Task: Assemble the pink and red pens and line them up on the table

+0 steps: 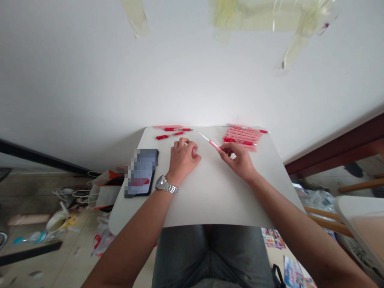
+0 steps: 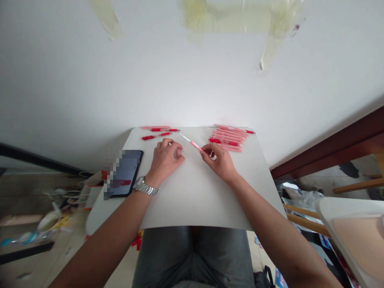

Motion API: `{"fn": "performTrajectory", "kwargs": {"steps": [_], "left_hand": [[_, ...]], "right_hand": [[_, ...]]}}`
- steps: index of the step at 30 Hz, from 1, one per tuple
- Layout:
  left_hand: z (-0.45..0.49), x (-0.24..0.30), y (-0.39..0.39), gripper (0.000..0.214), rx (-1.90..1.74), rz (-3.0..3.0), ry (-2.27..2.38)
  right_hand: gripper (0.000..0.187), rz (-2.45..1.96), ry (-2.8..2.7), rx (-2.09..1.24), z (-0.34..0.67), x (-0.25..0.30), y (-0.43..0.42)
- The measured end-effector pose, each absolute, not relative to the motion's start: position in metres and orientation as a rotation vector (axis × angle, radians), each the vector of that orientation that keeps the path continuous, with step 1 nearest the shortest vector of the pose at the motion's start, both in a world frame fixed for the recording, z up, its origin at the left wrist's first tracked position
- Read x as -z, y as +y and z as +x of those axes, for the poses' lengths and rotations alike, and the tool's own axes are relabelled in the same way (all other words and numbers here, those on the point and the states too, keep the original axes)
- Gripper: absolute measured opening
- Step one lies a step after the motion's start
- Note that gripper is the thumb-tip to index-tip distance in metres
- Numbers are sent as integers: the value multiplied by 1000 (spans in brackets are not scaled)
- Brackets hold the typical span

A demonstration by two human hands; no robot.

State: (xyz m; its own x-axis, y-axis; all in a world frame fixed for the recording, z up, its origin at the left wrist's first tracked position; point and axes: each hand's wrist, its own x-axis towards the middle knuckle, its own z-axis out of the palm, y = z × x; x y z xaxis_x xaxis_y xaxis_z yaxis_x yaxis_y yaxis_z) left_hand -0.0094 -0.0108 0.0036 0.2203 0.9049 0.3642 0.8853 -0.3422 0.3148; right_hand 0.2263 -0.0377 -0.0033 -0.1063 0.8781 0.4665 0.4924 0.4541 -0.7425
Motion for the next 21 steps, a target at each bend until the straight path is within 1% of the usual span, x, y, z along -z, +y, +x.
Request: {"fn": "performTrajectory", "kwargs": {"steps": [4,13,21], "left_hand": [[-9,-3,-10,18,-770,2423,1788],[-11,1,-7,13,-792,2425,1763],[-9,-3,-10,7,-780,2432,1813]], "right_hand": [[26,-1169,-1762,-507,226,3,-38],[29,-1181,-1759,-496,226,2,-38],[25,-1168,-1757,-511,225,3,-38]]}}
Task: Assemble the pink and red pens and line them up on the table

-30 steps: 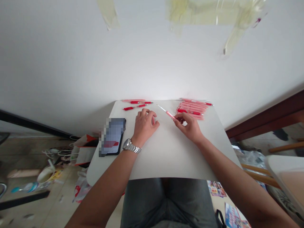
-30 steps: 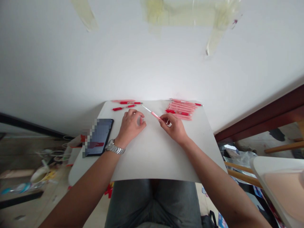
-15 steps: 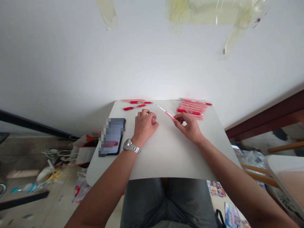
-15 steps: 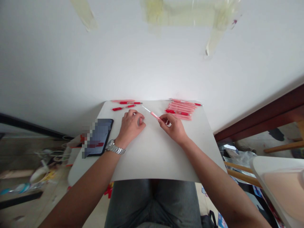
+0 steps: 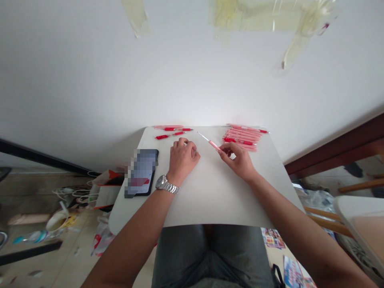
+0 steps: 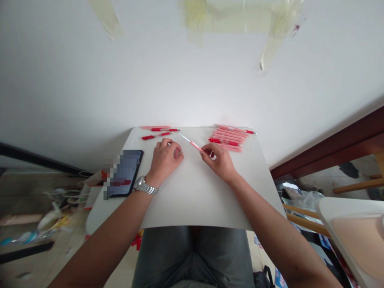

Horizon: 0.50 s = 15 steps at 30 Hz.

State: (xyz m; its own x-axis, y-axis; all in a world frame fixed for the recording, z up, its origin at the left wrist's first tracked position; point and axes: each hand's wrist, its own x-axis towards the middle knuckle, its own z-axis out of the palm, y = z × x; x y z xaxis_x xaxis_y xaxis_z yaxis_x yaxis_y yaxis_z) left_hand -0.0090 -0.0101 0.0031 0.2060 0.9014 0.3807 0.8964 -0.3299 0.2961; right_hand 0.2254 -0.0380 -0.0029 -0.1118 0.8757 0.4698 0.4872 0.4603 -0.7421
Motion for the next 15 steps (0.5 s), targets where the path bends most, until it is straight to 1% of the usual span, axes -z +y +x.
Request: {"fn": "performTrajectory", "kwargs": {"steps": [10,15], "left_hand": [[-9,0,-6,6,-773,2462,1761],[-10,7,-2,5,-882,2453,1669]], "right_hand": [[27,-1171,-1758,-500,227,6,-37],[26,-1164,-1758,-509,226,3,-37]]}}
